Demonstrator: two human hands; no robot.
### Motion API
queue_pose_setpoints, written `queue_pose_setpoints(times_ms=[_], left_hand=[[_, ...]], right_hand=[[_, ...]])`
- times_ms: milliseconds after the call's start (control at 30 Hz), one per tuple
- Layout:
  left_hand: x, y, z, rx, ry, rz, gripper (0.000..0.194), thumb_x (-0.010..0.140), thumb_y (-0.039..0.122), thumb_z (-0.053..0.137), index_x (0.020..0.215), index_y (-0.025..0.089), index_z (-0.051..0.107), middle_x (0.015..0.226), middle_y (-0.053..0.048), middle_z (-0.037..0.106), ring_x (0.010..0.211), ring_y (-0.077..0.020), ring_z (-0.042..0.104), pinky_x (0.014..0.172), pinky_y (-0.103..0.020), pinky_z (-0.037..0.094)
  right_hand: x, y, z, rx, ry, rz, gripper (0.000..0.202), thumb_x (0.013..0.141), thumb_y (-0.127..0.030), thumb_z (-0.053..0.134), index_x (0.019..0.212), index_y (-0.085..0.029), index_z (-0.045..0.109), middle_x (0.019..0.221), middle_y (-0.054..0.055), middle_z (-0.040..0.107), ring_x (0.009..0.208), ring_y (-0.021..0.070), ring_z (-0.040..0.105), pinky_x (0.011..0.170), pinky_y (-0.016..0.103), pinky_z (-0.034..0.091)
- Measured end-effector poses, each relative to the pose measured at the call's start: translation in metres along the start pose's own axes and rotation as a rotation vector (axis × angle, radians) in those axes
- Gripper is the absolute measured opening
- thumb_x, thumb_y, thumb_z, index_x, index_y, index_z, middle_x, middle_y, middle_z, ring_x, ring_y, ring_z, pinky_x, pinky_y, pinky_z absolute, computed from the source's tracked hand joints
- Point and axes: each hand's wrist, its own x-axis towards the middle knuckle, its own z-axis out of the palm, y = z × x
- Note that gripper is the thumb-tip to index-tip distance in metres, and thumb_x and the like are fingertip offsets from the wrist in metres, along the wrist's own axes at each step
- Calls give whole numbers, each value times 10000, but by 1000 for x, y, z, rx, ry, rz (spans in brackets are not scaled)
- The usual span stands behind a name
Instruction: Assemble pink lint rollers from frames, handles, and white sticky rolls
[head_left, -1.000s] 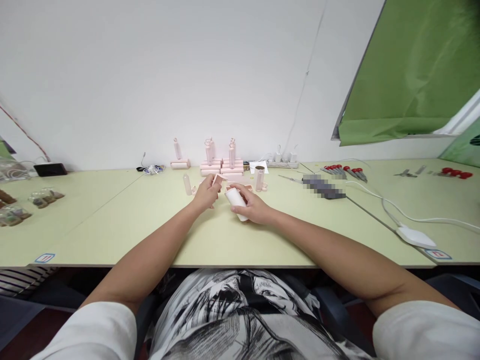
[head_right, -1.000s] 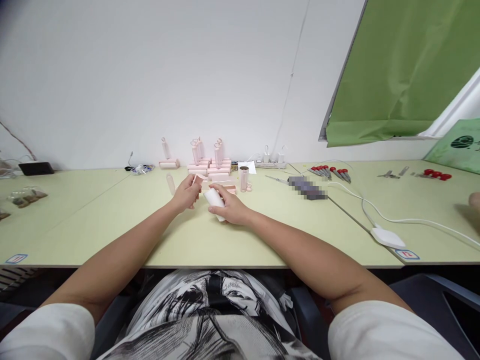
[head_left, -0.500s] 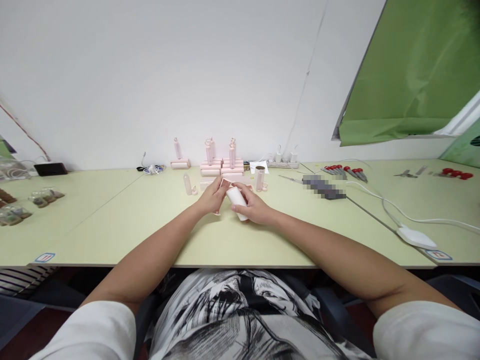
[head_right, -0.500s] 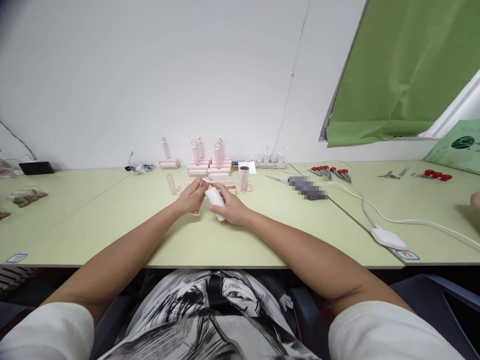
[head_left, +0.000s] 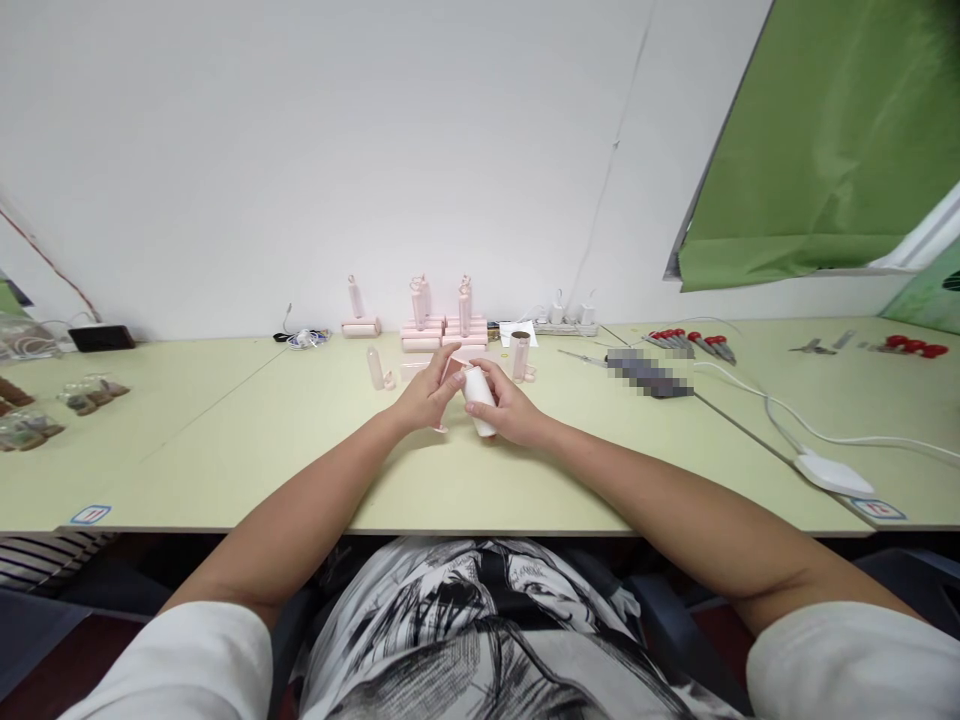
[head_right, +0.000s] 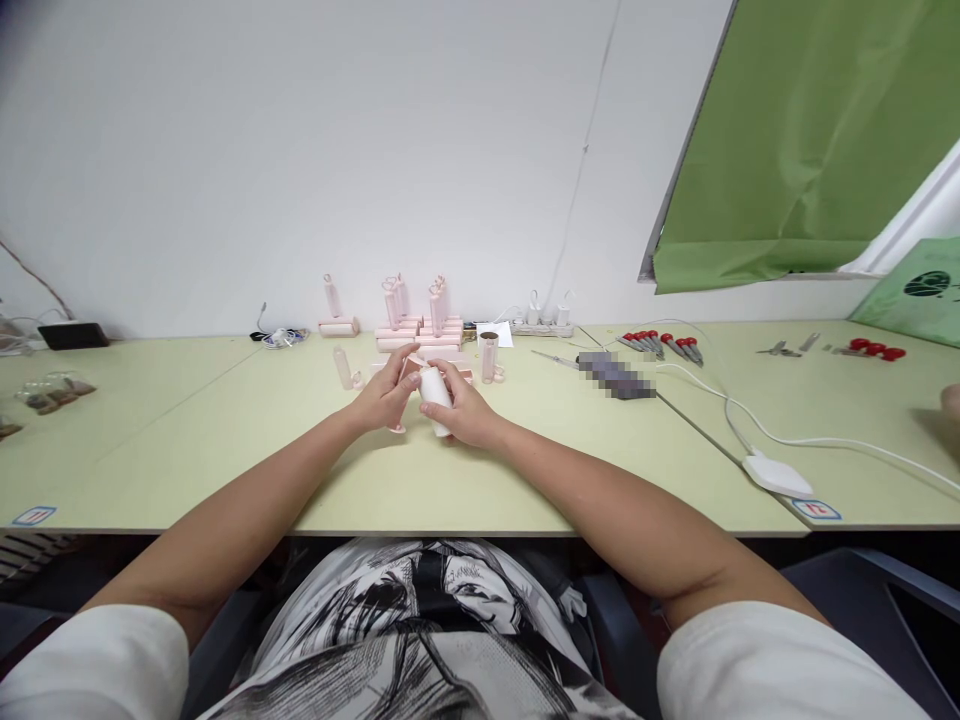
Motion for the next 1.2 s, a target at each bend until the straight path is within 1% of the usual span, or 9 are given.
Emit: queue_pose_setpoints(times_ms=[167,333,433,533,600,667,767,867,1200], left_hand=[[-4,4,-1,-45,-65,-32,704,898,608,447,1465,246,240,709,7,571,430,-120,497,387,-234,411],[-3,4,-1,-27,-84,-15,739,912,609,416,1492,209,191,692,5,595,426,-126,521,420,-237,423],[-2,0,0,-18,-117,14,761,937,608,348,1520,176,122,668,2,617,472,-148,565,527,-272,480],[1,-6,3,-22,-99,71,745,951,606,291,1526,157,140,912,-90,693,718,-182,646,704,-307,515],[2,-10,5,-47,-83,86,709,958,596,274,1521,176,180,1204,-149,629,859,-183,633,742,-298,511],[4,-13,6,-90,-88,76,663,966,572,267,1514,201,209,1336,-152,546,877,-168,610,710,-278,508],[5,-15,6,-118,-68,84,592,976,527,280,1473,205,301,1236,-123,591,794,-147,586,649,-259,498],[6,-16,5,-89,-21,107,529,982,483,294,1412,193,395,1105,-101,622,709,-131,556,607,-254,489],[7,-13,4,-92,-30,63,520,947,438,359,1367,142,438,1055,-100,638,730,-128,576,622,-245,489]], right_hand=[[1,-1,1,13,15,1,729,793,-385,677,1411,-308,299,1020,30,518,652,118,533,447,216,480],[0,-1,1,37,-1,26,739,788,-391,678,1414,-333,289,1008,24,519,621,119,535,417,226,483],[0,-1,0,41,-10,42,748,794,-403,671,1423,-347,270,1018,27,517,605,123,544,406,243,492],[1,0,0,38,7,20,739,798,-409,670,1420,-336,276,1068,44,523,676,149,578,443,257,509],[2,1,0,45,21,-17,731,797,-404,676,1411,-308,291,1100,58,536,787,181,602,519,274,536],[3,1,0,65,32,-53,727,791,-396,686,1398,-273,306,1100,66,554,892,207,604,611,296,555],[4,2,1,89,39,-66,731,781,-395,699,1391,-260,318,1095,67,564,912,209,607,659,308,558],[3,2,2,83,28,-27,756,782,-423,693,1413,-294,294,1121,70,555,824,192,614,543,272,537],[2,3,1,28,63,-20,765,780,-432,688,1425,-324,290,1116,61,534,777,177,605,474,240,518]])
